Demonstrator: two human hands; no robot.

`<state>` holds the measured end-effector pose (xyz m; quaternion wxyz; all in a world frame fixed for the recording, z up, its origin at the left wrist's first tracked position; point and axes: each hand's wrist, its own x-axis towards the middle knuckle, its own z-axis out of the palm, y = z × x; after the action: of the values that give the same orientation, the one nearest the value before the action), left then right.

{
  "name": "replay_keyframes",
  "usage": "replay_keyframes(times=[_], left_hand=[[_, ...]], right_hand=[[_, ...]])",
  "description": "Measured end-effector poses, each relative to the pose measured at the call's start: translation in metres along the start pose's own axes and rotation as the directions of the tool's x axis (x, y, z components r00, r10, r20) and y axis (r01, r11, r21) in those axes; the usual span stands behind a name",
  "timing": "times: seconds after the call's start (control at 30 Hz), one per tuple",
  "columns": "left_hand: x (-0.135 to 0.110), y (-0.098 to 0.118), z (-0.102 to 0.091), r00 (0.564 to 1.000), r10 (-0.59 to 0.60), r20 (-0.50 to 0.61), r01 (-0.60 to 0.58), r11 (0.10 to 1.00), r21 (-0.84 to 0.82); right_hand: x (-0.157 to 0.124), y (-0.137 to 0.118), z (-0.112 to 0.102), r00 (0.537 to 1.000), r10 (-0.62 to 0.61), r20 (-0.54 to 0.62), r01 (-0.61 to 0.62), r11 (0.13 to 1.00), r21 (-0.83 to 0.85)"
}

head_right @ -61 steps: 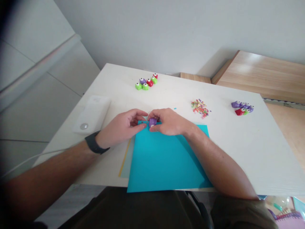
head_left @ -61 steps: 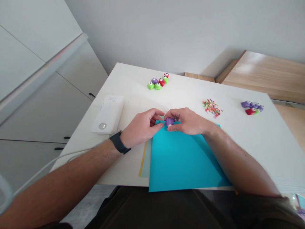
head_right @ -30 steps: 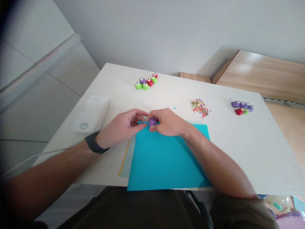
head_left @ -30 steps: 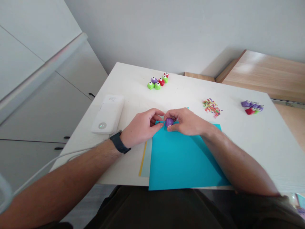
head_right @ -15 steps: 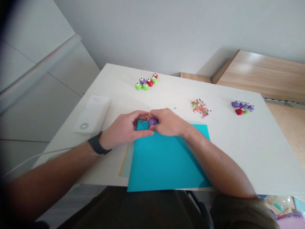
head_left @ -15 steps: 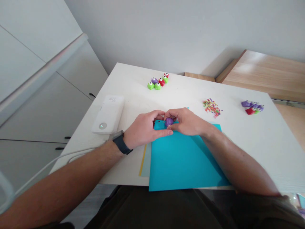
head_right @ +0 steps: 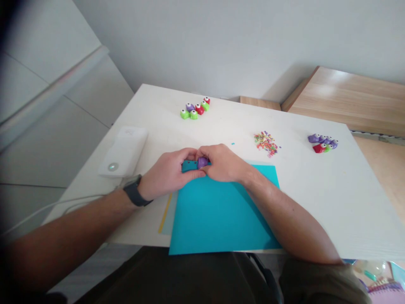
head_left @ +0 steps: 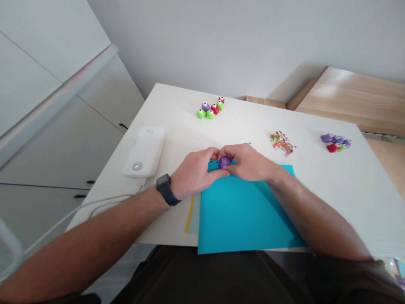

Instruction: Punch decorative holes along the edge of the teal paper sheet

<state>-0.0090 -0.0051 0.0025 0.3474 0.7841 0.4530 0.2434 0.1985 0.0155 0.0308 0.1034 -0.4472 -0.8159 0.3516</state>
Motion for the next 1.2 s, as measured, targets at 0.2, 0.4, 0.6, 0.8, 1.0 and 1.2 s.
replay_keyframes(times=[0.2,0.4,0.6,0.8,1.0,1.2], left_hand=[[0.001,0.002,0.002,1.000,-0.004,-0.024,0.004,1.000,0.001],[0.001,-0.004,-0.001,0.999,-0.009,-0.030,0.007,0.997,-0.072],[-0.002,-0.006,-0.007,0.996,-0.091,-0.001,0.091,0.995,-0.029],[-0.002,-0.007,-0.009,0.996,-0.093,-0.013,0.093,0.996,-0.012],[-0.001,-0.009,-0.007,0.995,-0.100,-0.015,0.100,0.995,0.005],[-0.002,-0.009,-0.008,0.996,-0.093,-0.013,0.093,0.996,0.006]], right_hand=[[0.001,0.001,-0.002,1.000,-0.004,0.007,0.004,1.000,-0.002],[0.001,0.008,-0.004,1.000,-0.006,0.018,0.005,0.997,0.077],[0.000,0.009,-0.008,1.000,0.008,0.004,-0.009,0.997,0.072],[-0.001,0.010,-0.011,1.000,0.001,0.019,-0.002,0.998,0.056],[-0.002,0.010,-0.012,0.999,-0.010,0.052,0.007,0.999,0.053],[-0.004,0.010,-0.013,0.998,-0.026,0.056,0.024,0.999,0.039]])
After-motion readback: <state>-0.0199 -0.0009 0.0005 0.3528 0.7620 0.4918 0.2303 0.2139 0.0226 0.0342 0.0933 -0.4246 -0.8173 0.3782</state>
